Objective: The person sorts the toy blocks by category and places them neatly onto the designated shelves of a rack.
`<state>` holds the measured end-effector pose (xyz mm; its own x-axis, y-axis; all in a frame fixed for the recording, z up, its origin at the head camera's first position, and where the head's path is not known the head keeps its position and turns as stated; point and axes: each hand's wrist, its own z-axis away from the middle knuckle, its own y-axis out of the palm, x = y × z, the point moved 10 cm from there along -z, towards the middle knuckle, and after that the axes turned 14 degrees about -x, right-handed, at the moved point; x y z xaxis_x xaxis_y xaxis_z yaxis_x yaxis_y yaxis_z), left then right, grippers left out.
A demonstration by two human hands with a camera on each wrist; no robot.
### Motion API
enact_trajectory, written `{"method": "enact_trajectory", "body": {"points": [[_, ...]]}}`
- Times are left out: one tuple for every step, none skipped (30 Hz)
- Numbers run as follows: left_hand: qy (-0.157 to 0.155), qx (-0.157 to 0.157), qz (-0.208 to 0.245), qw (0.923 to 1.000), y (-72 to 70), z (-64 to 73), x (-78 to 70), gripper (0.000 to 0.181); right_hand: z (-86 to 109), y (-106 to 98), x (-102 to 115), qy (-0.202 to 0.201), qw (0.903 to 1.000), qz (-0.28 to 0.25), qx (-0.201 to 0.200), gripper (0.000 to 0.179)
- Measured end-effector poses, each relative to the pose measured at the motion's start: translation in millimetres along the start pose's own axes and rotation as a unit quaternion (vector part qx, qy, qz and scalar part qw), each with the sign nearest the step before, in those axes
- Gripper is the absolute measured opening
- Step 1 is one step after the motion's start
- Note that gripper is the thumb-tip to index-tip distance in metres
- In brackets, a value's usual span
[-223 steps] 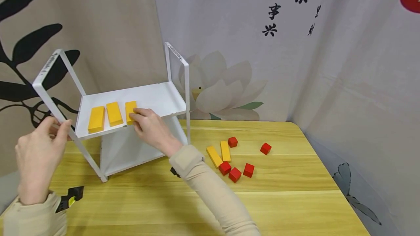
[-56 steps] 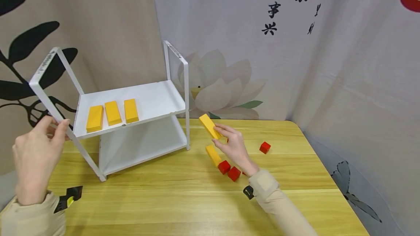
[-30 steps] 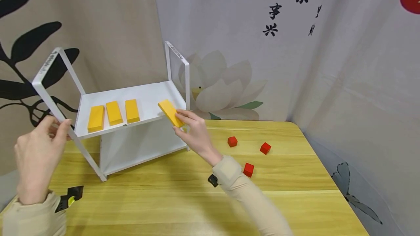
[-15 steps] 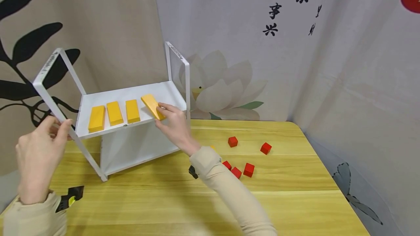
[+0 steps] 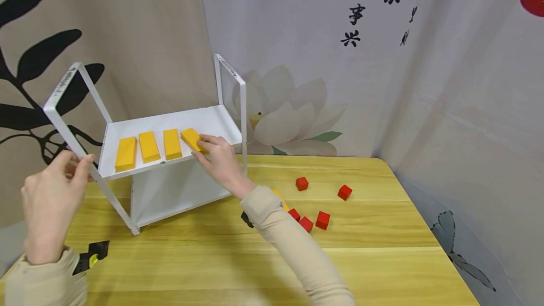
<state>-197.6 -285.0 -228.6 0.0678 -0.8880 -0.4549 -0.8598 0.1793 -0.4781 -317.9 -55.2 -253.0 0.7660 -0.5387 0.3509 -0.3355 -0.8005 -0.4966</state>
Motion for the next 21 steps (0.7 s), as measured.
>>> {"method": "enact_trajectory", "body": {"points": [[0.0,0.0,0.0,1.0,0.1,0.0,0.0,0.033,0.3,0,-1,-0.002,1.0,-0.007,0.005,0.03],[-0.001,0.0,0.001,1.0,0.2,0.0,0.0,0.034,0.6,0,-2,-0.002,0.9998,-0.015,0.011,0.03],[-0.001,0.0,0.001,1.0,0.3,0.0,0.0,0.034,0.8,0,-3,0.001,0.9995,-0.026,0.018,0.03],[-0.002,0.0,0.001,1.0,0.3,0.0,0.0,0.034,1.2,0,-5,0.006,0.999,-0.035,0.026,0.03],[-0.002,0.0,0.001,1.0,0.3,0.0,-0.1,0.034,1.5,0,-7,0.015,0.9983,-0.044,0.034,0.031],[-0.001,0.0,0.001,1.0,0.3,0.1,-0.2,0.034,1.7,1,-8,0.022,0.9976,-0.051,0.041,0.031],[0.0,0.0,0.0,1.0,0.2,0.0,-0.4,0.034,1.7,1,-10,0.029,0.9969,-0.056,0.047,0.032],[0.0,0.0,0.0,1.0,0.0,0.0,-0.6,0.034,1.8,1,-11,0.037,0.9962,-0.059,0.052,0.033],[0.001,0.0,0.0,1.0,-0.1,0.1,-0.7,0.034,1.8,1,-12,0.041,0.9958,-0.059,0.056,0.033],[0.002,0.0,-0.001,1.0,-0.2,0.1,-0.8,0.034,1.7,2,-13,0.045,0.9956,-0.059,0.058,0.034],[0.003,0.0,-0.001,1.0,-0.2,0.0,-0.8,0.035,1.7,2,-13,0.046,0.9956,-0.056,0.059,0.034],[0.004,0.001,-0.001,1.0,-0.2,-0.1,-0.8,0.035,1.5,2,-13,0.046,0.9958,-0.054,0.058,0.033],[0.004,0.001,-0.001,1.0,0.0,-0.1,-0.9,0.034,1.3,3,-13,0.045,0.9961,-0.052,0.055,0.032],[0.004,0.001,-0.001,1.0,0.1,-0.1,-0.9,0.034,1.0,3,-13,0.043,0.9965,-0.05,0.052,0.031],[0.004,0.001,-0.002,1.0,0.2,0.0,-0.8,0.034,0.7,3,-13,0.04,0.9969,-0.048,0.048,0.03],[0.003,0.001,-0.002,1.0,0.3,-0.1,-0.7,0.034,0.4,2,-13,0.036,0.9973,-0.047,0.043,0.029],[0.003,0.001,-0.002,1.0,0.3,-0.1,-0.6,0.034,0.1,3,-12,0.032,0.9977,-0.045,0.039,0.028],[0.002,0.001,-0.002,1.0,0.3,0.0,-0.6,0.034,-0.3,2,-12,0.029,0.9979,-0.046,0.034,0.028],[0.001,0.001,-0.002,1.0,0.3,0.1,-0.6,0.035,-0.5,2,-11,0.027,0.9981,-0.046,0.031,0.027],[0.0,0.002,-0.002,1.0,0.3,0.1,-0.5,0.035,-0.7,2,-11,0.026,0.9981,-0.048,0.028,0.027],[0.0,0.001,-0.002,1.0,0.3,0.1,-0.5,0.035,-0.8,2,-11,0.026,0.998,-0.051,0.027,0.027]]}}
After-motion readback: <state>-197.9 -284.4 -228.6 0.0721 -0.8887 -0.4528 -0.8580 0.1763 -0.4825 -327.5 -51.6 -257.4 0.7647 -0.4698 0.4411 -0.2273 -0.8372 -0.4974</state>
